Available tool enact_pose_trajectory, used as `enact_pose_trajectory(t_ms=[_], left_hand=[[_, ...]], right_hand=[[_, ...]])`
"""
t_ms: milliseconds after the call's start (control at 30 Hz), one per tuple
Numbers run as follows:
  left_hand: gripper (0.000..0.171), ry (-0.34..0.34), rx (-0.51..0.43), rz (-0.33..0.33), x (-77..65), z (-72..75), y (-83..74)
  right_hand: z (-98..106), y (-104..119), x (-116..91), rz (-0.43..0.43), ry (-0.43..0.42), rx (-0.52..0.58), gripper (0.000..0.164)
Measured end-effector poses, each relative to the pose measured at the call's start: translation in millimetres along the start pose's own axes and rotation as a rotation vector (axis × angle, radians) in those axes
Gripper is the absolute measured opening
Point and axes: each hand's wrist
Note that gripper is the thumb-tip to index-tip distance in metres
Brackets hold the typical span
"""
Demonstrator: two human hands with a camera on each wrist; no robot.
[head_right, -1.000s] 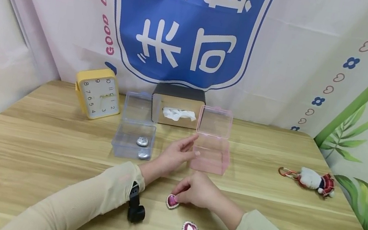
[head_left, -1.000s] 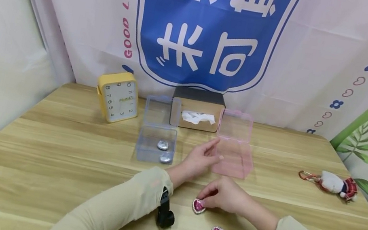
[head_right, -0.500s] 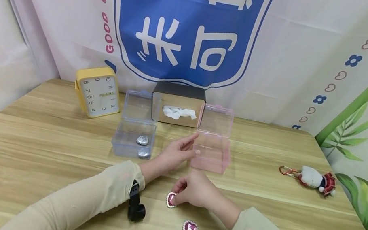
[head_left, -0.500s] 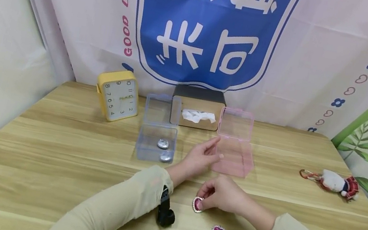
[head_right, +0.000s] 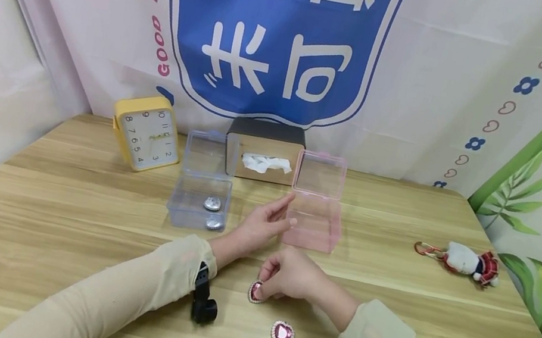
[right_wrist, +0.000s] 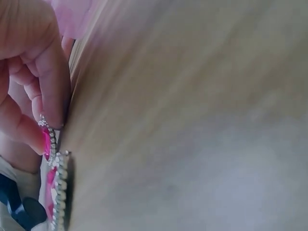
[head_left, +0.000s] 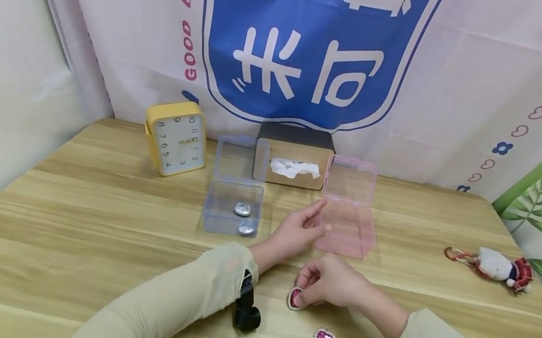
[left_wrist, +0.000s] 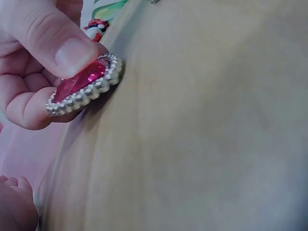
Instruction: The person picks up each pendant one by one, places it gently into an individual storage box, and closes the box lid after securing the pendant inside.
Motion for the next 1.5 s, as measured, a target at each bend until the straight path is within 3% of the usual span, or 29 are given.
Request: enact_pose_trajectory(t_ms=[167,367,1067,1500], left_hand=[[0.062,-0.005,0.007,-0.024,6.0,-0.1,13.8],[0.062,-0.015,0.021,-0.037,5.2,-0.7,16.8],[0.065,-0.026,0.048,0.002,4.3,-0.7,13.7],[0.061,-0.024,0.023,-0.02,5.9,-1.0,15.8]], right_hand=[[3,-4,1,-0.038,0.035,0.153,0.013],[8,-12,-1,-0.083,0.03,0.275,0.012],[43,-11,-14,0.006,-0.089,0.277,0.024],[66,-8,-5,0.021,-0.254,0.302,0.027]])
Point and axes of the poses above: each hand's wrist, its own x-axis towards the middle knuckle, its own z-axis out of the back of the hand, y = z × x, and after that the axes turned 3 degrees about z, right-handed
